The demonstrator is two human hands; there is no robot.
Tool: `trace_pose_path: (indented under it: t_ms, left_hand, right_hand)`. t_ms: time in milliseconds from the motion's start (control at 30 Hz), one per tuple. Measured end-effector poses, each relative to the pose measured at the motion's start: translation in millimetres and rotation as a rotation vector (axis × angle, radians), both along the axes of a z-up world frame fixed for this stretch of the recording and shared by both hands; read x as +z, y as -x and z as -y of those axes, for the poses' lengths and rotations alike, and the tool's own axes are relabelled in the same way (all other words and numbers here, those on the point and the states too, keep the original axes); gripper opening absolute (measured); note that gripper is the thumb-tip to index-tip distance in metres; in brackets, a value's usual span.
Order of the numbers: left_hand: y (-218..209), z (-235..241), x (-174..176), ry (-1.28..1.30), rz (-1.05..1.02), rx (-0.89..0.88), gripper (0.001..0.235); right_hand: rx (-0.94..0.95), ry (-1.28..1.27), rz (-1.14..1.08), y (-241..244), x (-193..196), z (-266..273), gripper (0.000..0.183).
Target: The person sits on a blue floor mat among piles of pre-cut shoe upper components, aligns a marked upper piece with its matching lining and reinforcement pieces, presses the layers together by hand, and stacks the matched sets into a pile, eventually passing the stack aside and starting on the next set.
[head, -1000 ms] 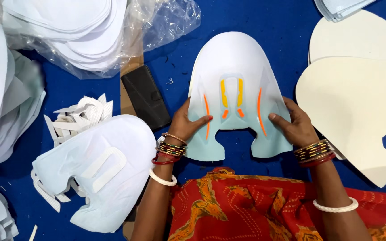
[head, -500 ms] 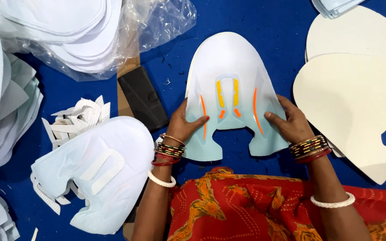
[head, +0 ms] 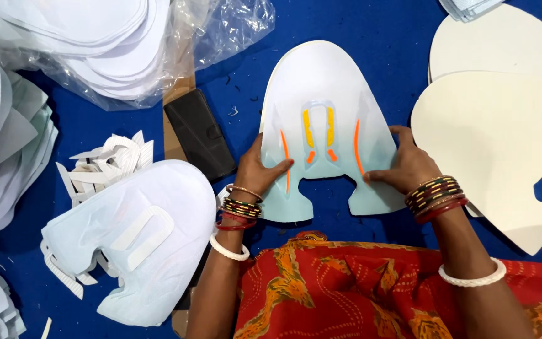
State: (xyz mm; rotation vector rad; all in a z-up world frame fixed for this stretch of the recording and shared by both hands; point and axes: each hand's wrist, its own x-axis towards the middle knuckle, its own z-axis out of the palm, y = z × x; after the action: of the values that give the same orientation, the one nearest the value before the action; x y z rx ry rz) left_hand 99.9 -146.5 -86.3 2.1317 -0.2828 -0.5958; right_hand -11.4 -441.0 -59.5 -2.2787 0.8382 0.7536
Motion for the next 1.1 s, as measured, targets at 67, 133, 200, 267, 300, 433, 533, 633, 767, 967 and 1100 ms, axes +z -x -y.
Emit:
trace_pose_path:
  t_ms: [67, 133, 200, 267, 300, 433, 533, 633, 767, 967, 1100]
  left_hand:
    - [1.0, -0.5, -2.0, -0.004, -0.001, 0.004, 0.081]
    - [-0.9, 0.9, 0.4, -0.007, 0.003, 0.011, 0.081]
    - [-1.0, 1.8, 6.0, -0.041, -0.041, 0.020, 0.083]
    - [-0.2, 2.1, 5.4, -0.051, -0.071, 0.029, 0.084]
    - [-0.7, 2.6, 5.6, -0.062, -0.096, 0.035, 0.084]
    - [-1.8, 2.9, 7.4, -0.070, -0.098, 0.038, 0.086]
    - [-2.4, 3.6, 5.9, -0.078, -0.101, 0.036, 0.087]
    - [-2.2, 3.2, 2.9, -0.089, -0.093, 0.033, 0.088]
    - [-1.7, -0.2, -4.2, -0.057, -0.040, 0.016, 0.088]
    - [-1.1, -0.1, -1.8, -0.020, -0.030, 0.018, 0.085]
    - [-1.6, 1.2, 1.1, -0.037, -0.046, 0.028, 0.086]
  right_hand:
    - [-0.004, 0.002, -0.016, 4.4, 8.5, -1.2, 0.114]
    - [-0.006, 0.006, -0.028, 9.8, 12.5, -1.9, 0.110]
    - [-0.095, -0.085, 0.097, 20.9, 9.9, -4.2, 0.097]
    - [-0.175, -0.173, 0.174, 29.1, -0.4, -1.7, 0.090]
    - [-0.258, -0.262, 0.255, 32.8, -5.4, -0.3, 0.083]
    - [-0.325, -0.490, 0.282, 37.4, -10.3, 11.1, 0.064]
    - [-0.160, -0.457, 0.136, 27.3, 16.2, 3.5, 0.055]
    - [-0.016, -0.334, 0.083, 28.7, 15.9, 1.0, 0.058]
    - [0.091, -0.288, 0.191, 33.2, 1.7, 0.5, 0.059]
    - [0.138, -0.226, 0.225, 33.0, -0.8, -3.0, 0.058]
    - [0.192, -0.173, 0.269, 35.5, -5.9, -3.6, 0.057]
